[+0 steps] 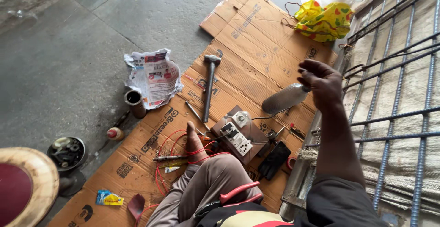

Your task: The person sits on the floor repairing a ceiling fan motor. They hold the copper-wound stator, use pliers, hammer the rotor hub onto the shaft, fit the stator into the housing, route the red lead wires, and use a screwdriver on the shaft assembly.

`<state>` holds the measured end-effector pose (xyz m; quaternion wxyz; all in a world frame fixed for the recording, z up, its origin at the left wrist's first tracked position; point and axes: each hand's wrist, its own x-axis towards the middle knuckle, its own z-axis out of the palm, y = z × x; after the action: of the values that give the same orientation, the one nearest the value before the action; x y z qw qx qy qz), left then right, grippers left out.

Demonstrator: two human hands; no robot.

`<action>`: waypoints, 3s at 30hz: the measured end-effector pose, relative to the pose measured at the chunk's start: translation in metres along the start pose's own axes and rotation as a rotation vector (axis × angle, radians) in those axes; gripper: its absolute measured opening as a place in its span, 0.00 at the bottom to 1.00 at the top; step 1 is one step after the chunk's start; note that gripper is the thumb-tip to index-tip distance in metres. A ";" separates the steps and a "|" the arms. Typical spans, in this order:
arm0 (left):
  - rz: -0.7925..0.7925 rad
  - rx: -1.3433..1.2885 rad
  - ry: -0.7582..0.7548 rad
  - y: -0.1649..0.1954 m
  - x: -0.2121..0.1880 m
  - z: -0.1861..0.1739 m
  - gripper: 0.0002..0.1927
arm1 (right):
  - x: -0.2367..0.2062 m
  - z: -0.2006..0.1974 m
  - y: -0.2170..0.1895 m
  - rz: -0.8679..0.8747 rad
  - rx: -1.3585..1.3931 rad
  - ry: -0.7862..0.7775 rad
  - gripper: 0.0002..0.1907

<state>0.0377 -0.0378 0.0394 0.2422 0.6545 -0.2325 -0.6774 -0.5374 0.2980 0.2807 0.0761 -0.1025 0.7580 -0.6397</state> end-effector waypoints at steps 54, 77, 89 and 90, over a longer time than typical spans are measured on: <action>0.029 -0.526 -0.156 -0.080 -0.061 0.030 0.39 | -0.259 0.332 0.208 0.795 0.198 -0.954 0.28; -0.035 -0.669 0.003 -0.089 -0.022 0.044 0.38 | -0.299 0.414 0.205 0.229 -0.078 -1.004 0.12; 0.132 -0.358 -0.123 -0.084 -0.071 0.019 0.36 | -0.243 0.328 0.163 0.661 0.436 -0.759 0.19; 0.237 -0.309 -0.178 -0.080 -0.082 0.017 0.37 | -0.244 0.319 0.170 0.774 0.439 -0.813 0.21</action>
<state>0.0214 0.0764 0.0529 0.3962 0.5154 -0.2215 -0.7269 -0.2324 0.0826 0.0553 0.6064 -0.0374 0.5008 -0.6165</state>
